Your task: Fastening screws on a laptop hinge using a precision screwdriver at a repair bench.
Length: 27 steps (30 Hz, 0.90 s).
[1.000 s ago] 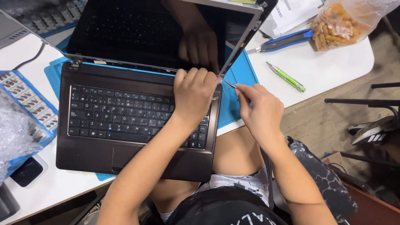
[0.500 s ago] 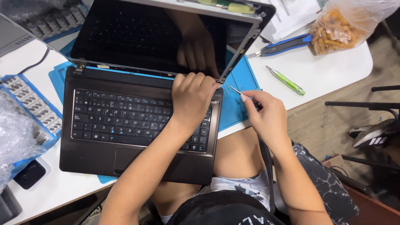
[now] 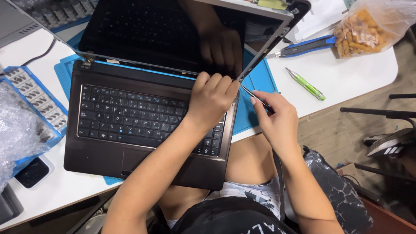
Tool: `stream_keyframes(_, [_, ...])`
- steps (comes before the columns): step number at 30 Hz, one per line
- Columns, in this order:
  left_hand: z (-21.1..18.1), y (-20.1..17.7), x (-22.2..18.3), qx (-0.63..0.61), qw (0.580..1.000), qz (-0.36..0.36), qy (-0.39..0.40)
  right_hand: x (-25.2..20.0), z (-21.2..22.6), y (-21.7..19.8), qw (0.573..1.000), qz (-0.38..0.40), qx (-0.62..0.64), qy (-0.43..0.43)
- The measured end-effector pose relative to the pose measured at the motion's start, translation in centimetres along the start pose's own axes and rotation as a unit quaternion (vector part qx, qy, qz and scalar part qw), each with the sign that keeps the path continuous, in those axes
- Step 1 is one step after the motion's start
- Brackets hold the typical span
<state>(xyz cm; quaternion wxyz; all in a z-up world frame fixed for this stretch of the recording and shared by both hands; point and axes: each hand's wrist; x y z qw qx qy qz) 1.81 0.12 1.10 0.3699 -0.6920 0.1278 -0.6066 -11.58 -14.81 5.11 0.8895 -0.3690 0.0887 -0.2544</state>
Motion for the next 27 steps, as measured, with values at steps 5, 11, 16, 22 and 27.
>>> stream_keyframes(5, [0.0, -0.2, 0.0, -0.011, 1.0, -0.008, 0.002, -0.9, 0.3, -0.3, 0.995, -0.05, -0.075, -0.047])
stream_keyframes(11, [0.1, -0.3, 0.0, -0.018, 1.0, -0.009, -0.001, -1.0, -0.2, -0.1, 0.99, -0.083, -0.092, -0.071])
stream_keyframes(16, [0.0, -0.7, 0.3, -0.026, 1.0, -0.008, -0.005, -0.5, -0.2, 0.2, 0.991, -0.079, -0.077, -0.071])
stream_keyframes(22, [0.2, -0.8, 0.1, -0.019, 1.0, -0.004, -0.009, -0.4, -0.1, -0.2, 0.991, -0.073, -0.089, -0.073])
stream_keyframes(27, [0.3, -1.1, 0.2, -0.033, 0.999, 0.003, -0.013, 0.1, -0.4, 0.2, 0.991, -0.068, -0.087, -0.077])
Point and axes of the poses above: each hand's wrist, its own x-axis towards the middle knuckle, its own y-axis out of the palm, z = x × y, and after that the axes turned 5 degrees about y, right-handed
